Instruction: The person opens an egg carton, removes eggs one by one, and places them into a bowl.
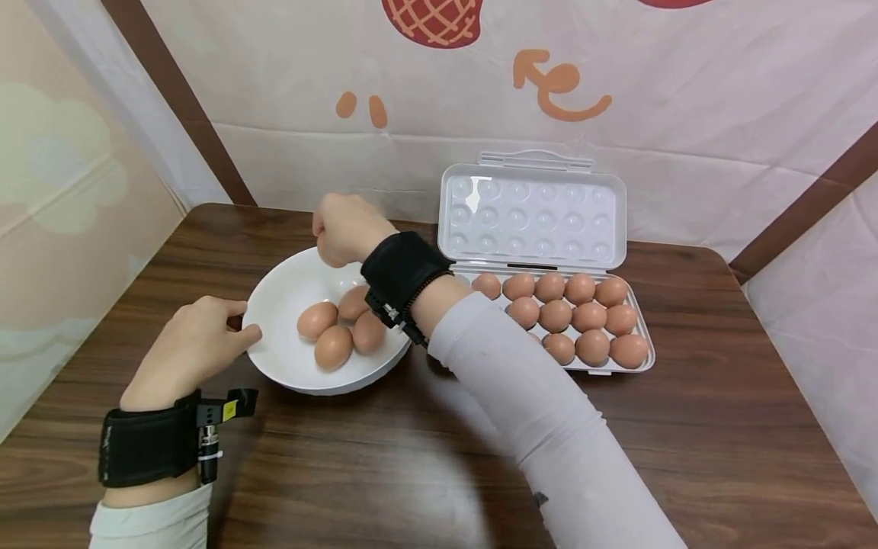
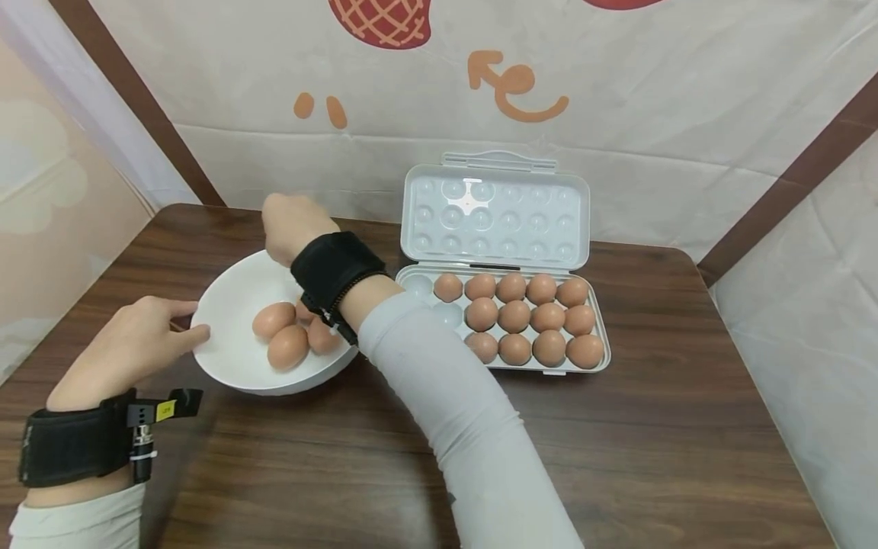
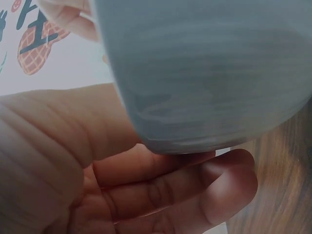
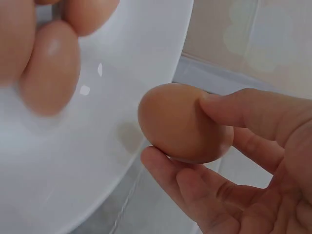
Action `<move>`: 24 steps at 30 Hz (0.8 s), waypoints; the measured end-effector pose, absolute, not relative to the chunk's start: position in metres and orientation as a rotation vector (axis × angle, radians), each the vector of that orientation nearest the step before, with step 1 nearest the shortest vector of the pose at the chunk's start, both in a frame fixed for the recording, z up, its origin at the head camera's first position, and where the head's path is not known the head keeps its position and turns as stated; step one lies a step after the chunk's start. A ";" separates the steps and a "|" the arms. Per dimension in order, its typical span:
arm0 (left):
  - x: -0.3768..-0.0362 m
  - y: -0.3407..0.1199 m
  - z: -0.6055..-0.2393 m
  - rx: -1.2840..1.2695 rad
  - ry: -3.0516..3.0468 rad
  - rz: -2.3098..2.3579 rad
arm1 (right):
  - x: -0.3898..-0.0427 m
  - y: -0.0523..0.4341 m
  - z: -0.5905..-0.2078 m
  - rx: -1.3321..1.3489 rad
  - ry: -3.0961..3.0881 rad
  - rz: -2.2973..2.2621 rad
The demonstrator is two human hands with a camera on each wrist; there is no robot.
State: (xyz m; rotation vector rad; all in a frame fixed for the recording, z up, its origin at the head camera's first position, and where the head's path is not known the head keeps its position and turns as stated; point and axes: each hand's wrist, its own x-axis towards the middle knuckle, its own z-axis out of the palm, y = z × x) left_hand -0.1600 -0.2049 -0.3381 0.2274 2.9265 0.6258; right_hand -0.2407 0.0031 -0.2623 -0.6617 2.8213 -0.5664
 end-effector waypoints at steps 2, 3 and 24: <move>-0.160 -0.206 -0.338 0.228 2.934 0.626 | -0.239 -0.004 -0.263 -0.665 2.816 -0.572; -0.160 -0.206 -0.338 0.230 2.938 0.627 | -0.239 -0.008 -0.264 -0.662 2.813 -0.581; -0.161 -0.206 -0.339 0.237 2.941 0.640 | -0.242 -0.012 -0.305 -0.507 2.728 -0.587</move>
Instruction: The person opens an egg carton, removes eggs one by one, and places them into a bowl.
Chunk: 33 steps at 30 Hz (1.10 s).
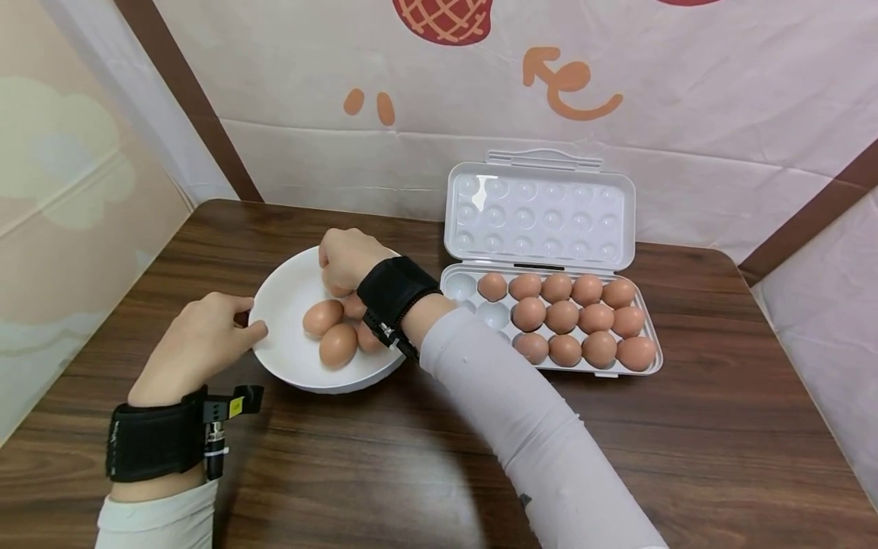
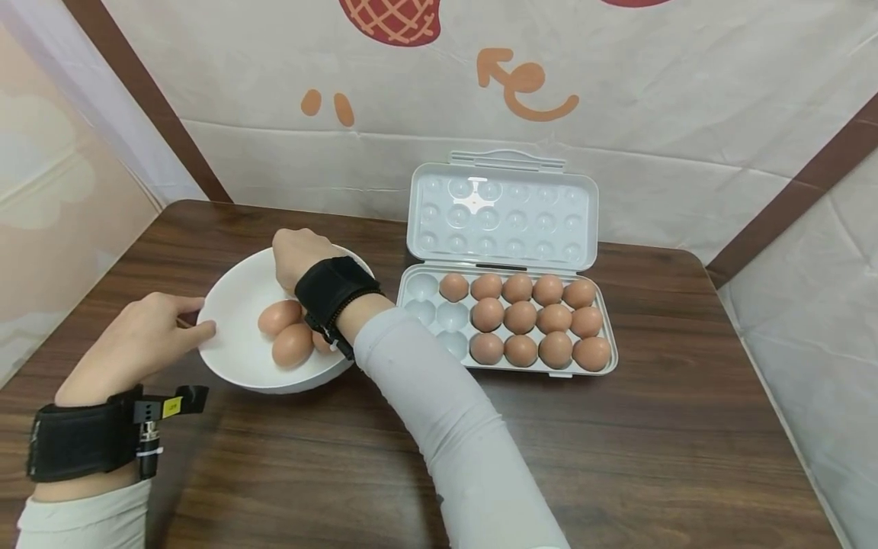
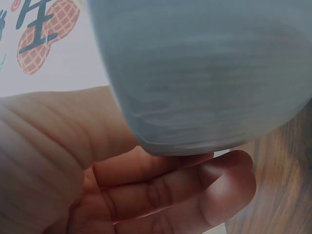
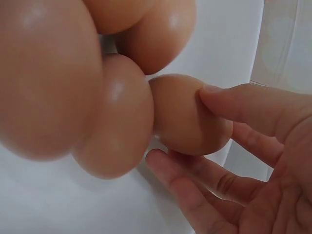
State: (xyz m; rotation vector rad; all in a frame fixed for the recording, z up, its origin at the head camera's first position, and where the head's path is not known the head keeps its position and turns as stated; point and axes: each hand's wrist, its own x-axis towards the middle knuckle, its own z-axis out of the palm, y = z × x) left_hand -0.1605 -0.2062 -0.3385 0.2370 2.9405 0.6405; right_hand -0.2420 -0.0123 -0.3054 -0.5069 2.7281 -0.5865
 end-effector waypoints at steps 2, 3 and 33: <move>-0.161 -0.206 -0.338 0.235 2.940 0.641 | -0.238 -0.011 -0.305 -0.480 2.725 -0.587; -0.161 -0.206 -0.338 0.232 2.938 0.643 | -0.237 -0.010 -0.305 -0.480 2.722 -0.576; -0.161 -0.206 -0.338 0.229 2.930 0.642 | -0.230 0.028 -0.272 -0.497 2.778 -0.409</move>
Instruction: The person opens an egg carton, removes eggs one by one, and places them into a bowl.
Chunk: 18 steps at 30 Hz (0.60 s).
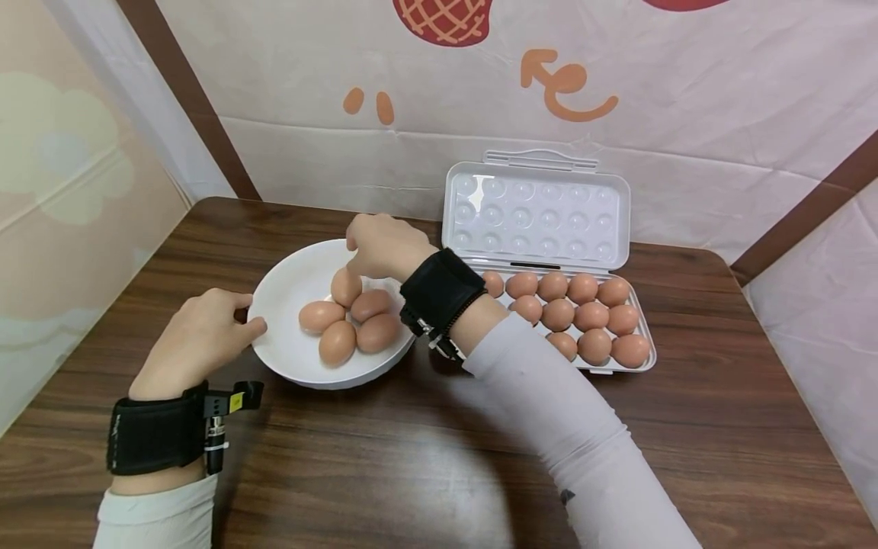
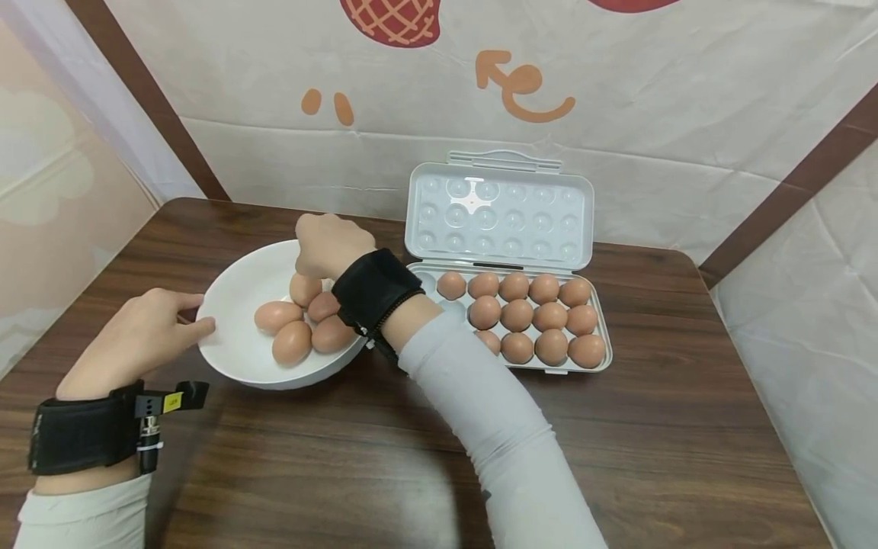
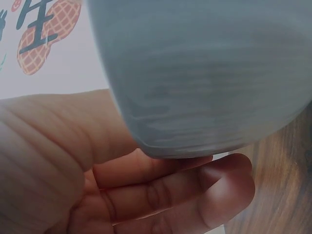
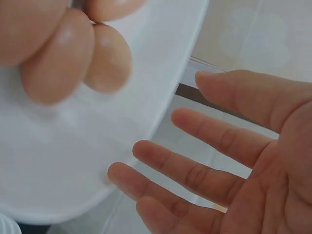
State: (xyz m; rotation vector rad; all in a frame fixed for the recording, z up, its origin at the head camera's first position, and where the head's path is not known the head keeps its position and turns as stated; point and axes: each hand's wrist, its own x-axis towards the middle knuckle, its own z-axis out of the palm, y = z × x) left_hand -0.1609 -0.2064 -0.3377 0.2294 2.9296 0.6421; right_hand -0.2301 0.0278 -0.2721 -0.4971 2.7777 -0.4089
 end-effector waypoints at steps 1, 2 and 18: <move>-0.161 -0.207 -0.337 0.228 2.927 0.641 | -0.230 0.032 -0.270 -0.505 2.788 -0.403; -0.161 -0.207 -0.337 0.226 2.925 0.641 | -0.230 0.036 -0.268 -0.512 2.801 -0.402; -0.160 -0.206 -0.336 0.228 2.926 0.641 | -0.229 0.120 -0.272 -0.325 2.939 -0.475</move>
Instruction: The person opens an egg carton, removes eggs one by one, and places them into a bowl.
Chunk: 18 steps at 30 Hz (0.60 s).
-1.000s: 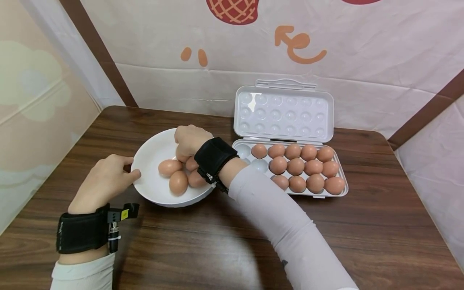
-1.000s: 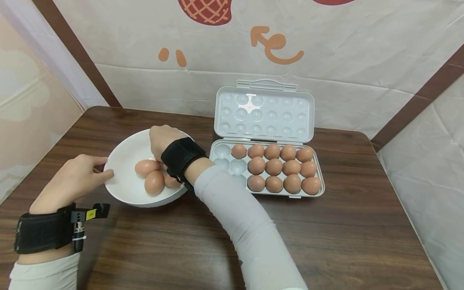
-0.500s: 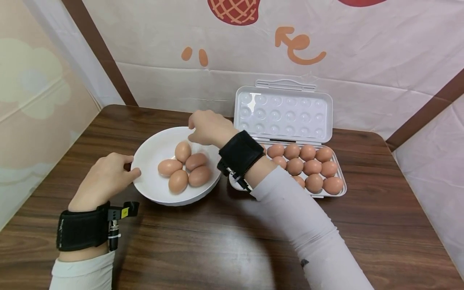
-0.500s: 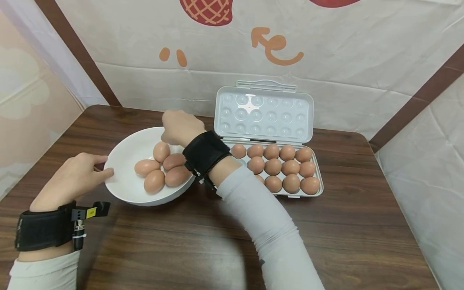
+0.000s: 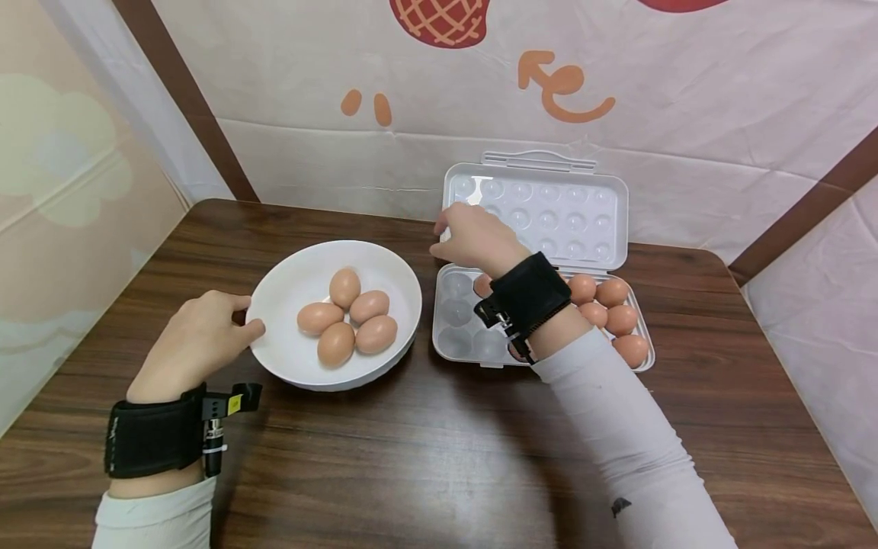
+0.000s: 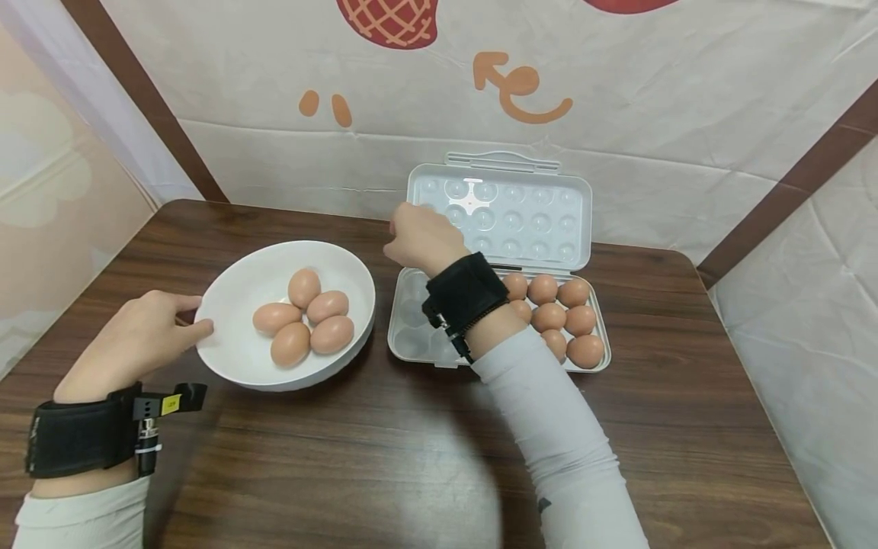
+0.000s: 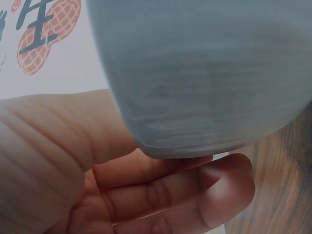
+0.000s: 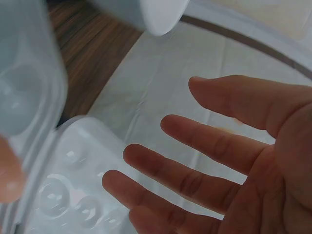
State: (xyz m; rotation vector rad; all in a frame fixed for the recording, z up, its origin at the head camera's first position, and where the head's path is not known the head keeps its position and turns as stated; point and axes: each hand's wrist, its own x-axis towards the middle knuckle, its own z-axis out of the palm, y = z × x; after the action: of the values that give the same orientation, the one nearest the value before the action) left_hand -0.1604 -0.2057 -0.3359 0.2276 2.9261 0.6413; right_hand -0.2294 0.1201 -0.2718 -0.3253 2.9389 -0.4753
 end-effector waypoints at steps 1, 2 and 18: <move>-0.160 -0.206 -0.336 0.226 2.926 0.640 | -0.229 0.124 -0.274 -0.321 2.942 -0.472; -0.161 -0.206 -0.336 0.226 2.927 0.638 | -0.230 0.128 -0.276 -0.317 2.943 -0.467; -0.161 -0.205 -0.336 0.220 2.929 0.627 | -0.238 0.156 -0.315 -0.090 2.818 -0.281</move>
State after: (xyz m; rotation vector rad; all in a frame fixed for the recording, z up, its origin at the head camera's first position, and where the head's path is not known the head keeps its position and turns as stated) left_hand -0.1609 -0.2053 -0.3358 0.2195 2.9289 0.6269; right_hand -0.2383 0.1562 -0.3148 -0.0900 2.8184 -0.2813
